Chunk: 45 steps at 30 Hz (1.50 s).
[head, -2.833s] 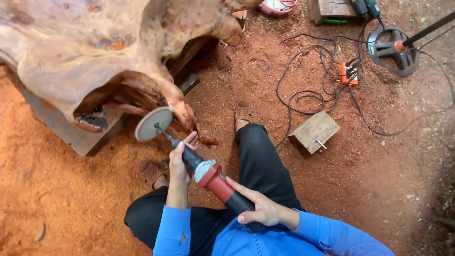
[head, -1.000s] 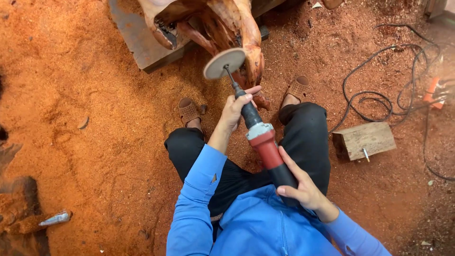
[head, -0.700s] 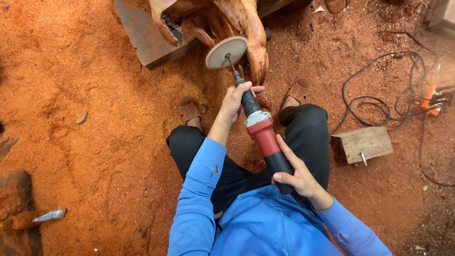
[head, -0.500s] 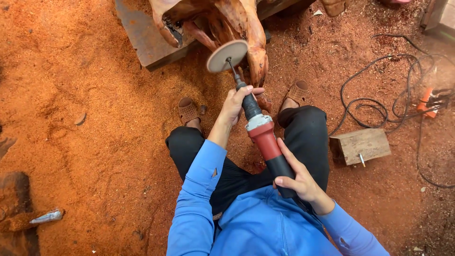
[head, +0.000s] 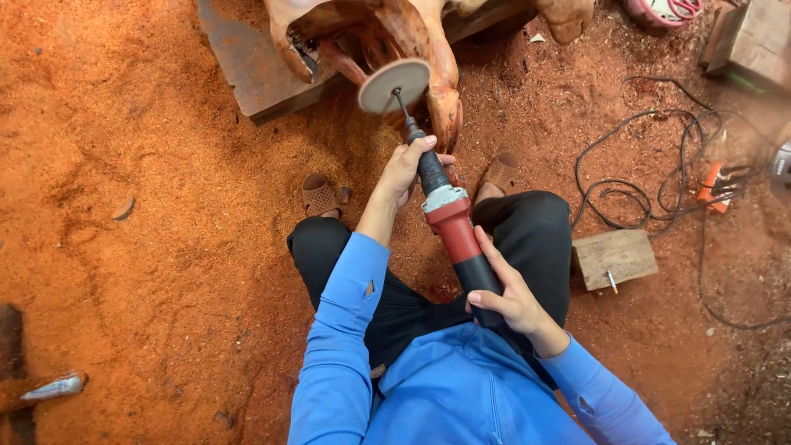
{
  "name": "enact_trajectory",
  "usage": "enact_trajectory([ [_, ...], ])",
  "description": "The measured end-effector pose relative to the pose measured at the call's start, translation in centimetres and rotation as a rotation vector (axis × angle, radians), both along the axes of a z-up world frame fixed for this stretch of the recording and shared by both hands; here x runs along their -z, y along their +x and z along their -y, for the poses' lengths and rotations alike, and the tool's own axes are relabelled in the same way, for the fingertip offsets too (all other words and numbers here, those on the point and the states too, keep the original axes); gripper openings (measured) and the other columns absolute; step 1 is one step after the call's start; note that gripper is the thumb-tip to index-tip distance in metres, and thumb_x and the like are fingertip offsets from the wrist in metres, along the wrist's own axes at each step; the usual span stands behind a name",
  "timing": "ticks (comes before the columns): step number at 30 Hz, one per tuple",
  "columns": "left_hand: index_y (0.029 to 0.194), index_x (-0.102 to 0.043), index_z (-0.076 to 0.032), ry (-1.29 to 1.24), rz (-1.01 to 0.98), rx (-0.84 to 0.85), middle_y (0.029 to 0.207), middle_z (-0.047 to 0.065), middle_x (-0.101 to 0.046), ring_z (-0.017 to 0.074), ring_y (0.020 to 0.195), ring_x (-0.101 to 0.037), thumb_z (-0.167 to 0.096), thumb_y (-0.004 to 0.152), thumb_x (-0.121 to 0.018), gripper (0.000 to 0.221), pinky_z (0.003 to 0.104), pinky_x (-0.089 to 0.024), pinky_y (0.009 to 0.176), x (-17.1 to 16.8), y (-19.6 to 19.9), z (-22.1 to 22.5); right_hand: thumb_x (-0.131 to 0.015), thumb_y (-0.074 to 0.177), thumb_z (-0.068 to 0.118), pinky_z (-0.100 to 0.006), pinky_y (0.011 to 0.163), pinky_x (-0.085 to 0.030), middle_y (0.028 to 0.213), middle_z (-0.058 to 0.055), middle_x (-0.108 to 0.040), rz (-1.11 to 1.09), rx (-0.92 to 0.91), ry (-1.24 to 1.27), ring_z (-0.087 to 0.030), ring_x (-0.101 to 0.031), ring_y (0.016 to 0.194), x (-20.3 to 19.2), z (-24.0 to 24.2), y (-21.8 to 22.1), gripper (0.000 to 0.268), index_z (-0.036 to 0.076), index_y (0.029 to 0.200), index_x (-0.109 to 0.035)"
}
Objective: Polishing a large, irregular wood sculpture using a handheld power sander in a workshop environment.
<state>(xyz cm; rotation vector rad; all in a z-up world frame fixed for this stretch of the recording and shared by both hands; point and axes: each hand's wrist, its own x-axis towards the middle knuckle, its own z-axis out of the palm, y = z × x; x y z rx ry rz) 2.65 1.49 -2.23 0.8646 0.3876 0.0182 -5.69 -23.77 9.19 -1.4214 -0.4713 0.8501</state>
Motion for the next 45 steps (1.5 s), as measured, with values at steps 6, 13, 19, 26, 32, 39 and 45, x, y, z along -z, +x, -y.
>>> enact_trajectory([
  [6, 0.097, -0.065, -0.002, 0.003, -0.015, 0.016, 0.095, 0.025, -0.077, 0.0315, 0.090, -0.077, -0.045, 0.085, -0.075, 0.045, 0.038, -0.065, 0.073, 0.1, -0.5, 0.5, -0.079, 0.078, 0.016, -0.033, 0.038, -0.067, 0.088, -0.025, -0.070, -0.004, 0.023, 0.004, -0.030, -0.079, 0.059, 0.3, 0.3, -0.8, 0.099, 0.011, 0.161, -0.026],
  [13, 0.128, -0.071, -0.002, 0.056, -0.028, 0.133, 0.110, 0.011, -0.064, 0.0182, 0.088, -0.057, -0.037, 0.081, -0.069, 0.059, 0.031, -0.052, 0.084, -1.3, -2.7, 1.3, -0.076, 0.081, 0.029, -0.029, 0.055, -0.059, 0.081, -0.020, -0.075, -0.128, -0.065, -0.226, -0.018, -0.069, 0.058, -1.4, 3.7, -2.6, 0.108, 0.022, 0.164, -0.006],
  [19, 0.142, -0.056, 0.000, 0.182, 0.031, 0.165, 0.092, 0.008, -0.064, 0.0178, 0.084, -0.063, -0.037, 0.087, -0.068, 0.068, 0.035, -0.058, 0.085, -3.9, -2.5, 2.8, -0.077, 0.080, 0.025, -0.028, 0.063, -0.063, 0.116, -0.019, -0.071, -0.096, -0.047, -0.196, -0.017, -0.075, 0.071, -1.3, 6.3, -2.6, 0.109, 0.019, 0.164, -0.009],
  [26, 0.075, -0.079, -0.004, 0.459, -0.110, -0.074, 0.073, 0.014, -0.070, 0.0195, 0.065, -0.066, -0.042, 0.083, -0.079, 0.039, 0.032, -0.057, 0.054, -5.9, 0.8, 4.3, -0.075, 0.082, 0.017, -0.026, 0.037, -0.063, 0.074, -0.021, -0.073, -0.025, 0.043, 0.216, -0.027, -0.077, 0.051, 1.4, 5.8, -1.0, 0.100, 0.011, 0.163, -0.018],
  [32, 0.087, -0.082, -0.001, 0.583, -0.104, 0.091, 0.150, 0.020, -0.055, 0.0393, 0.133, -0.053, -0.038, 0.089, -0.075, 0.037, 0.046, -0.044, 0.108, -4.5, -0.6, 4.5, -0.087, 0.072, 0.019, -0.031, 0.054, -0.070, 0.131, -0.025, -0.063, -0.081, 0.051, 0.078, -0.025, -0.081, 0.075, 3.8, 8.7, -1.6, 0.109, 0.016, 0.162, -0.027],
  [39, 0.086, -0.079, 0.000, 0.571, -0.183, -0.007, 0.106, 0.014, -0.068, 0.0205, 0.089, -0.065, -0.039, 0.086, -0.080, 0.039, 0.035, -0.055, 0.073, -6.3, 0.8, 4.5, -0.081, 0.075, 0.017, -0.029, 0.048, -0.069, 0.117, -0.025, -0.067, -0.076, 0.048, 0.161, -0.027, -0.081, 0.070, 2.4, 7.2, 0.5, 0.102, 0.012, 0.161, -0.027],
  [45, 0.098, -0.076, 0.008, 0.580, -0.129, 0.061, 0.137, 0.025, -0.060, 0.0313, 0.111, -0.061, -0.035, 0.086, -0.080, 0.044, 0.043, -0.051, 0.091, -6.8, -0.5, 4.9, -0.083, 0.072, 0.022, -0.029, 0.044, -0.070, 0.108, -0.023, -0.068, -0.096, 0.039, 0.125, -0.026, -0.082, 0.066, 0.7, 9.2, 0.0, 0.106, 0.013, 0.161, -0.027],
])
